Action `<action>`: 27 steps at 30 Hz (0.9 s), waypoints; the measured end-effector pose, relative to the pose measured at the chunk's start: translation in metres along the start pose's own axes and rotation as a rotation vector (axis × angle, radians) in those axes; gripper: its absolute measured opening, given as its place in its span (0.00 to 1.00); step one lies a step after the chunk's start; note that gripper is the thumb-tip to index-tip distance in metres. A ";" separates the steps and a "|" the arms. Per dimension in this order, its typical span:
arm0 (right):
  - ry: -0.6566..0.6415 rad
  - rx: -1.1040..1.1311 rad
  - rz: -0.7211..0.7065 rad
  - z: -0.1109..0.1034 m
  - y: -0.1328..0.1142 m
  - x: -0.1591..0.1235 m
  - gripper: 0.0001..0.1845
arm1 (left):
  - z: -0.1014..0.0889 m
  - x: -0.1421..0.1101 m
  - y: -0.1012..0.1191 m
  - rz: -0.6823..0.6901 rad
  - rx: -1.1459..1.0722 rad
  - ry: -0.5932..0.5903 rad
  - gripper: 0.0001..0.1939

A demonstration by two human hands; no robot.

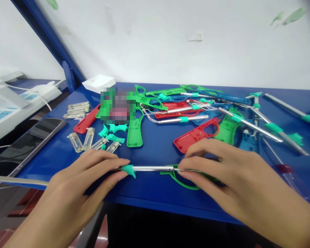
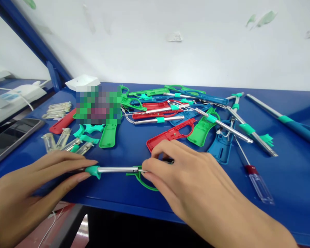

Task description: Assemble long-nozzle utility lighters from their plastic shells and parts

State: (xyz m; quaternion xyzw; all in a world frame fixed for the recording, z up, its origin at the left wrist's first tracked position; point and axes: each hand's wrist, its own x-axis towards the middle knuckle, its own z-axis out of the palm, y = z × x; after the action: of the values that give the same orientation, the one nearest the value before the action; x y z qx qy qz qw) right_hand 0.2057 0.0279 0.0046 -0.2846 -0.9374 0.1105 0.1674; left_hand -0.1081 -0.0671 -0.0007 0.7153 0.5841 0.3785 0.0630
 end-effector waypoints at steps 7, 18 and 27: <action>-0.001 -0.008 -0.014 0.006 -0.002 0.002 0.13 | -0.006 -0.013 -0.009 0.069 0.102 -0.034 0.07; -0.036 0.011 0.020 0.009 -0.004 0.008 0.11 | 0.019 -0.011 0.028 0.242 0.219 -0.121 0.20; 0.102 0.029 0.050 0.015 -0.006 0.004 0.18 | 0.031 -0.017 0.017 0.156 0.158 -0.211 0.34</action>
State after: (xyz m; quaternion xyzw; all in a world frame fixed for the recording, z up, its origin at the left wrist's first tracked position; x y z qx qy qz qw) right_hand 0.1941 0.0234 -0.0063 -0.3108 -0.9185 0.1136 0.2165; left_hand -0.0758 -0.0768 -0.0215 0.7971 0.5447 0.2579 0.0379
